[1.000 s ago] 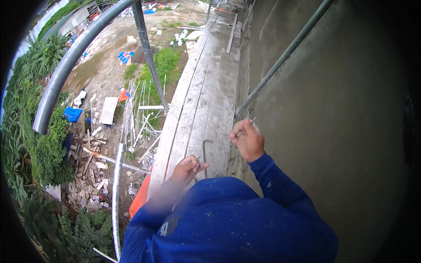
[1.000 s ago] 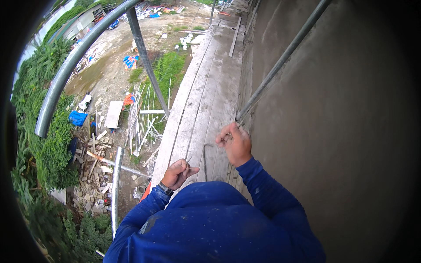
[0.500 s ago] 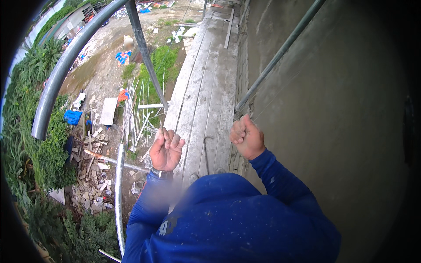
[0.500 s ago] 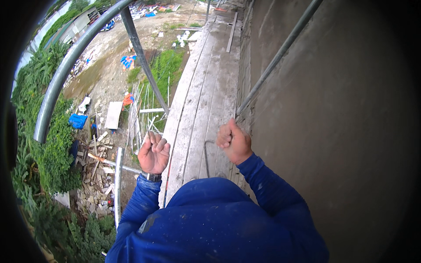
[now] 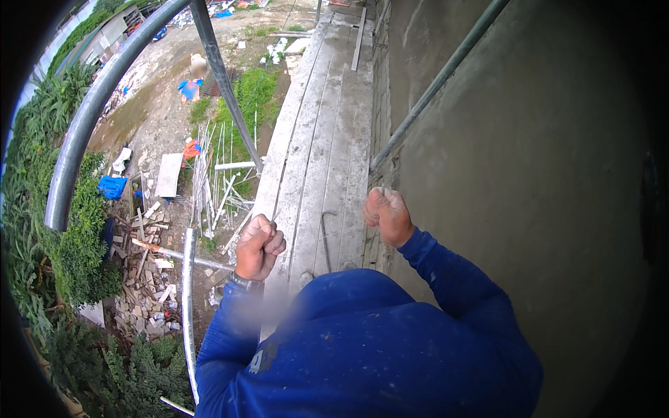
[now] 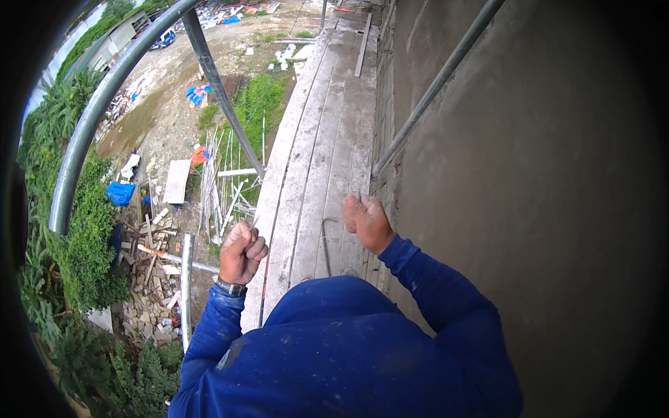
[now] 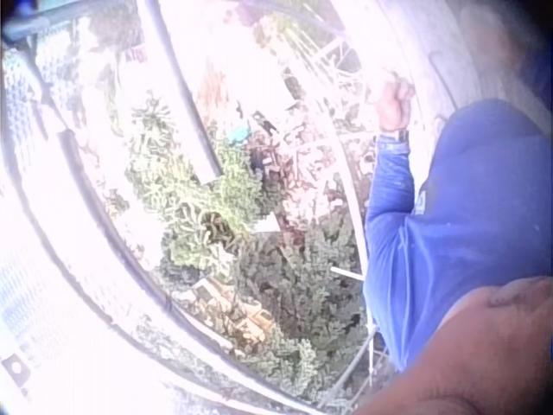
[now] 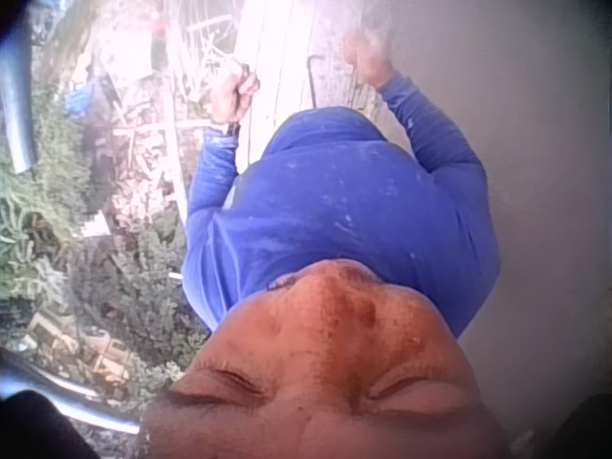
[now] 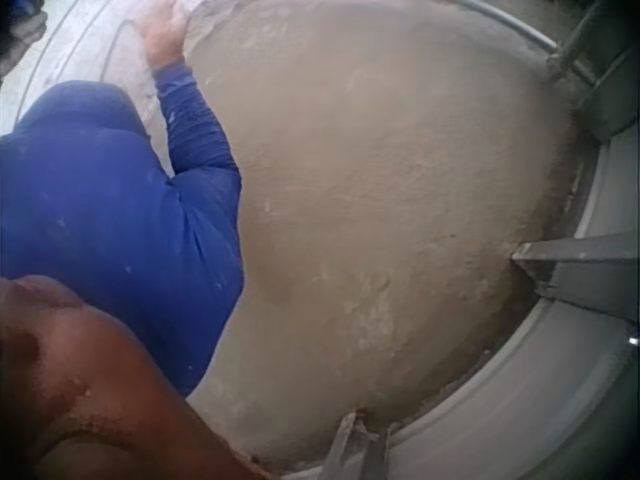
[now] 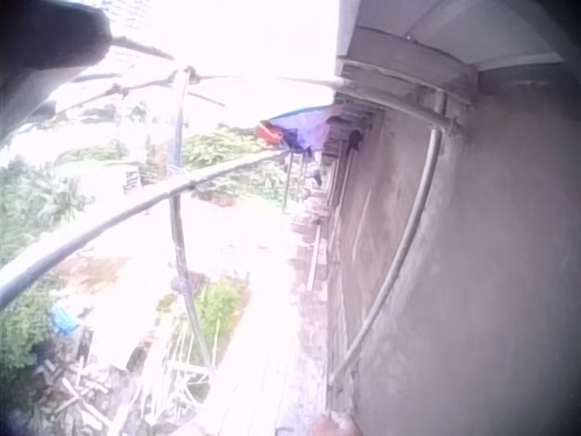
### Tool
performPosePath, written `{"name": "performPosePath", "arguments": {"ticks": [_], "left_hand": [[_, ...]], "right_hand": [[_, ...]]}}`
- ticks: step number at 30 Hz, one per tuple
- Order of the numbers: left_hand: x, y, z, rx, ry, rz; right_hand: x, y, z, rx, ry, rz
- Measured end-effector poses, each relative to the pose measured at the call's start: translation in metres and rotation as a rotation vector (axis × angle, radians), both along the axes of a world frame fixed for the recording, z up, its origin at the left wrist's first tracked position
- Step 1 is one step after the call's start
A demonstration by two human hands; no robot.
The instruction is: The person applies cement plaster to a vertical wall using a trowel and a long metal straightedge. They smooth the wet surface and then use a string line to check for levelness, adjusting the plaster as needed.
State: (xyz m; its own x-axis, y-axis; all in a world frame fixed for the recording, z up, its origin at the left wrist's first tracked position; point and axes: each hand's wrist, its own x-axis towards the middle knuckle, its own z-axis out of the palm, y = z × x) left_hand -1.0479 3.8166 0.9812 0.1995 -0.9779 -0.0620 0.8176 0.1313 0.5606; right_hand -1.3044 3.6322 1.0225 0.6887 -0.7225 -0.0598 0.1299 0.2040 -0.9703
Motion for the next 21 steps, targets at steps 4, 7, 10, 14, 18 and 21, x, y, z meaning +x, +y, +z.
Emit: {"name": "performPosePath", "arguments": {"ticks": [4,7,10,14,18,21], "left_hand": [[-0.001,0.000,-0.007,-0.031,-0.027,-0.084],[-0.002,0.004,-0.022,0.038,-0.316,-0.058],[0.014,0.016,-0.032,0.294,-0.871,-0.086],[0.024,0.036,-0.047,0.357,-1.357,0.116],[0.008,0.018,-0.022,0.123,-1.122,-0.041],[-0.021,-0.006,-0.007,-0.132,-0.936,-0.172]], "right_hand": [[-0.001,-0.006,-0.004,-0.023,0.078,-0.003],[-0.004,-0.018,-0.004,-0.025,0.085,-0.070],[-0.023,-0.026,-0.002,-0.090,0.171,-0.103],[-0.036,-0.011,-0.008,-0.354,0.377,-0.053],[-0.032,0.025,-0.029,-0.575,0.404,0.134],[-0.006,0.044,-0.001,-0.402,0.476,0.390]]}}
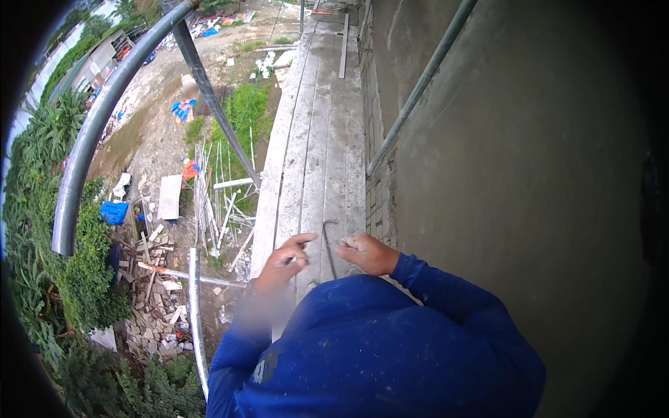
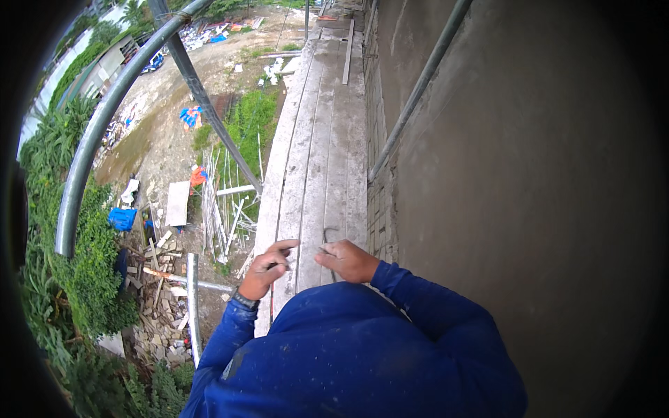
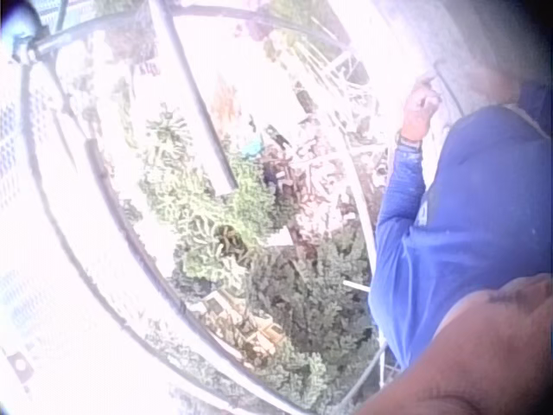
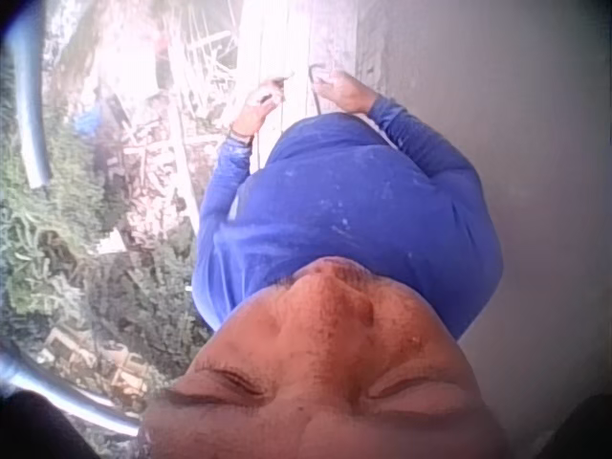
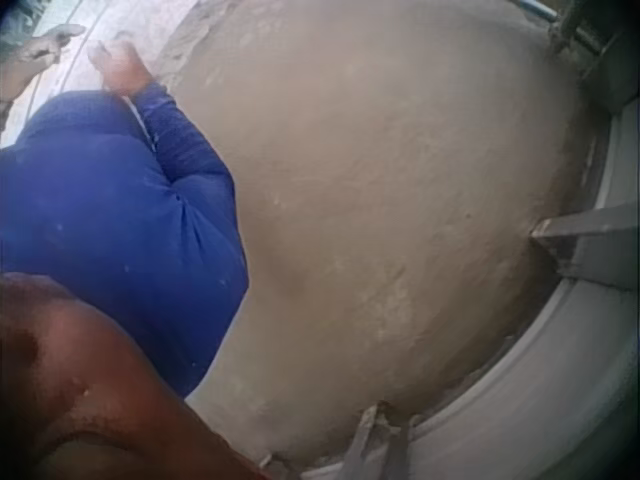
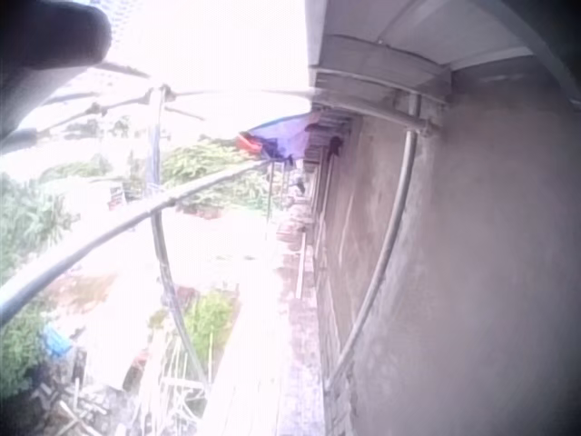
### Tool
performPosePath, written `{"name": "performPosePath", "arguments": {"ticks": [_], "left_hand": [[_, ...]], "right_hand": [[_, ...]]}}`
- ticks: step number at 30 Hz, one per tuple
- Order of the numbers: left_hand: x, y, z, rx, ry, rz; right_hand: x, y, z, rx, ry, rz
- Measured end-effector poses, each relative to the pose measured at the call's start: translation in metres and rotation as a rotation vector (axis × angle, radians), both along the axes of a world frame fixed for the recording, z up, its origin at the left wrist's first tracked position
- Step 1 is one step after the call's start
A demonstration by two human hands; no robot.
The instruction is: The person applies cement plaster to a vertical wall using a trowel and a long metal straightedge. They smooth the wet surface and then use a string line to check for levelness, adjusting the plaster as needed.
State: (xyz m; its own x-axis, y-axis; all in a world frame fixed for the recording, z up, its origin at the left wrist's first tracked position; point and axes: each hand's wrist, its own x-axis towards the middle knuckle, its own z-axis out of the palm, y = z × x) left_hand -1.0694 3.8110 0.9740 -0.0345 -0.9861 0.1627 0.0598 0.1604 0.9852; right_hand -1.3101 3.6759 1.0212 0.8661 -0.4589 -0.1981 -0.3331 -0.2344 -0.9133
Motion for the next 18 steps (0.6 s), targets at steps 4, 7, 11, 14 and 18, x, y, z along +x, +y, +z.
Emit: {"name": "performPosePath", "arguments": {"ticks": [4,7,11,14,18], "left_hand": [[-0.014,-0.013,-0.003,0.086,0.024,-0.223],[-0.003,0.001,-0.015,0.127,0.144,-0.177],[0.046,0.037,-0.039,0.211,0.109,0.028],[0.091,0.074,-0.082,0.323,0.098,0.154],[0.132,0.112,-0.098,0.558,-0.037,0.251]], "right_hand": [[0.011,0.000,0.023,0.151,-0.116,-0.068],[-0.015,-0.038,0.029,0.050,-0.288,-0.295],[-0.080,-0.091,0.068,-0.091,-0.477,-0.929],[-0.139,-0.121,0.108,-0.433,-0.571,-1.132],[-0.184,-0.118,0.163,-0.785,-0.552,-1.442]]}}
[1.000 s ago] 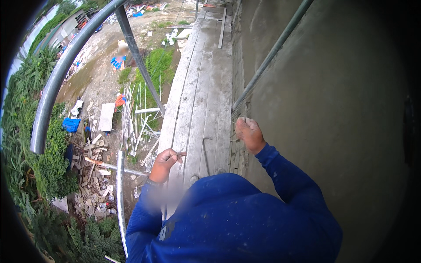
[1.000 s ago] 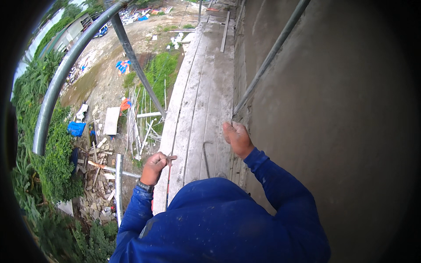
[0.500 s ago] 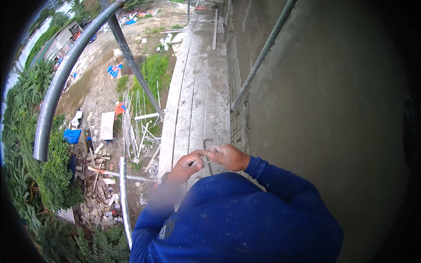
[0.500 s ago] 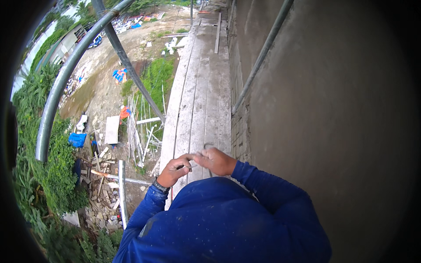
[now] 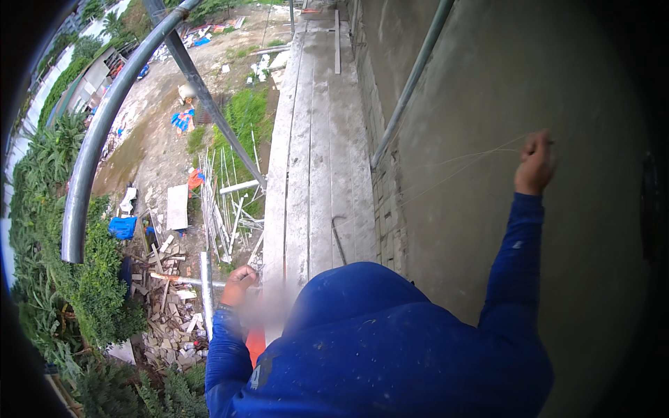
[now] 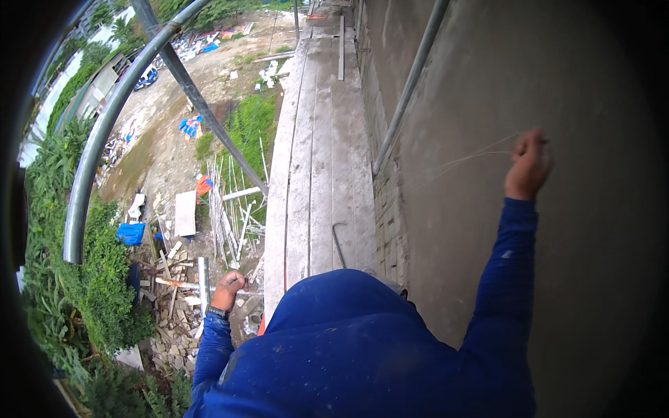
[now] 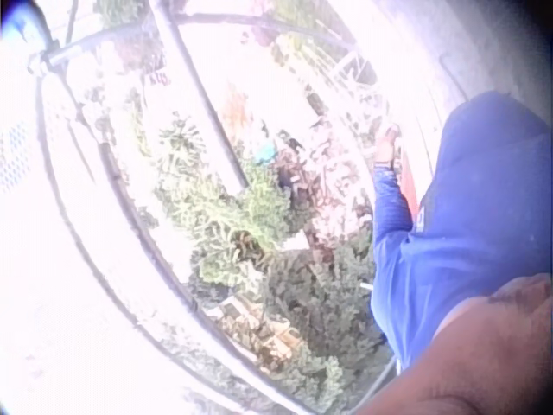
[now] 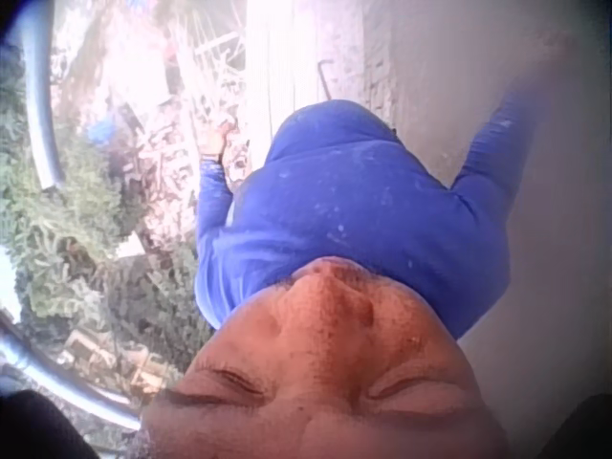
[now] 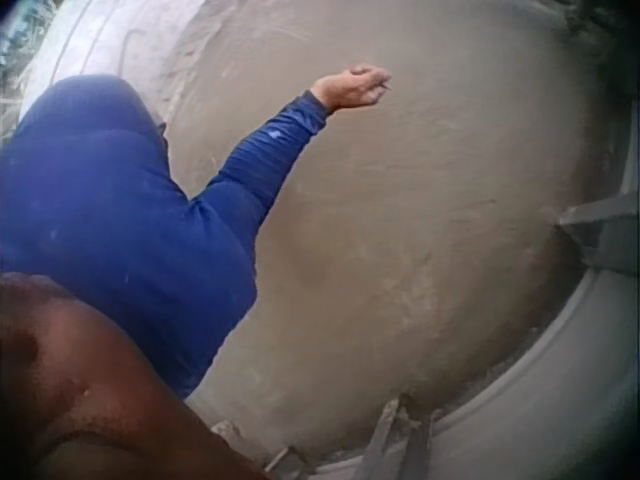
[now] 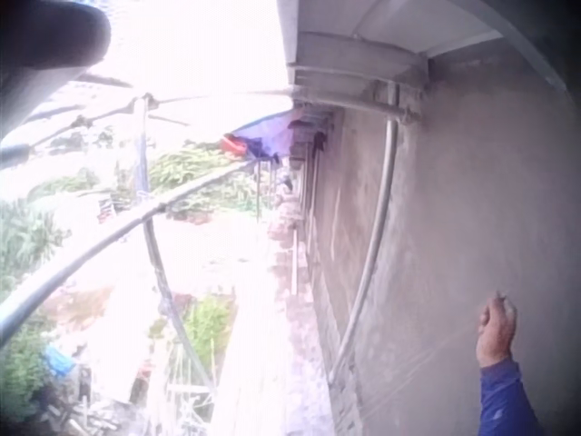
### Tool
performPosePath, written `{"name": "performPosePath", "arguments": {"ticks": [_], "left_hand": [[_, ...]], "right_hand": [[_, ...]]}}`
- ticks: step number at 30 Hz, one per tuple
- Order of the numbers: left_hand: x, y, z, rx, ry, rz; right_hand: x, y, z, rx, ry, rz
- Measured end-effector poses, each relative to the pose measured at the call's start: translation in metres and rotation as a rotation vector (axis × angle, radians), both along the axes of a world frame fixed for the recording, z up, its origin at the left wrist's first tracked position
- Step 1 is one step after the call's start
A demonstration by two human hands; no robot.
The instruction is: The person applies cement plaster to a vertical wall using a trowel and a long metal straightedge. They smooth the wet surface and then use a string line to check for levelness, adjusting the plaster as needed.
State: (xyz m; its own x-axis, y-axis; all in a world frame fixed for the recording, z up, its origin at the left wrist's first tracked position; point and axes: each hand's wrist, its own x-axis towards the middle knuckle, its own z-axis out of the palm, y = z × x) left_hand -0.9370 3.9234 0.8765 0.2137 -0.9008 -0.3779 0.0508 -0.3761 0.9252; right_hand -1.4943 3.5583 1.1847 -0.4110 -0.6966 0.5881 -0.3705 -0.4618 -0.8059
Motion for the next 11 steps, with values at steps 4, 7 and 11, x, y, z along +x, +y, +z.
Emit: {"name": "performPosePath", "arguments": {"ticks": [4,7,11], "left_hand": [[0.039,0.039,-0.032,0.061,-0.188,-0.016],[0.052,0.057,-0.066,0.118,-0.224,0.076],[0.094,0.099,-0.148,0.366,-0.457,0.206]], "right_hand": [[-0.043,-0.001,0.036,-0.156,-0.098,-0.205],[-0.063,0.005,0.057,-0.259,-0.141,-0.304],[-0.079,-0.008,0.037,-0.133,-0.025,-0.412]]}}
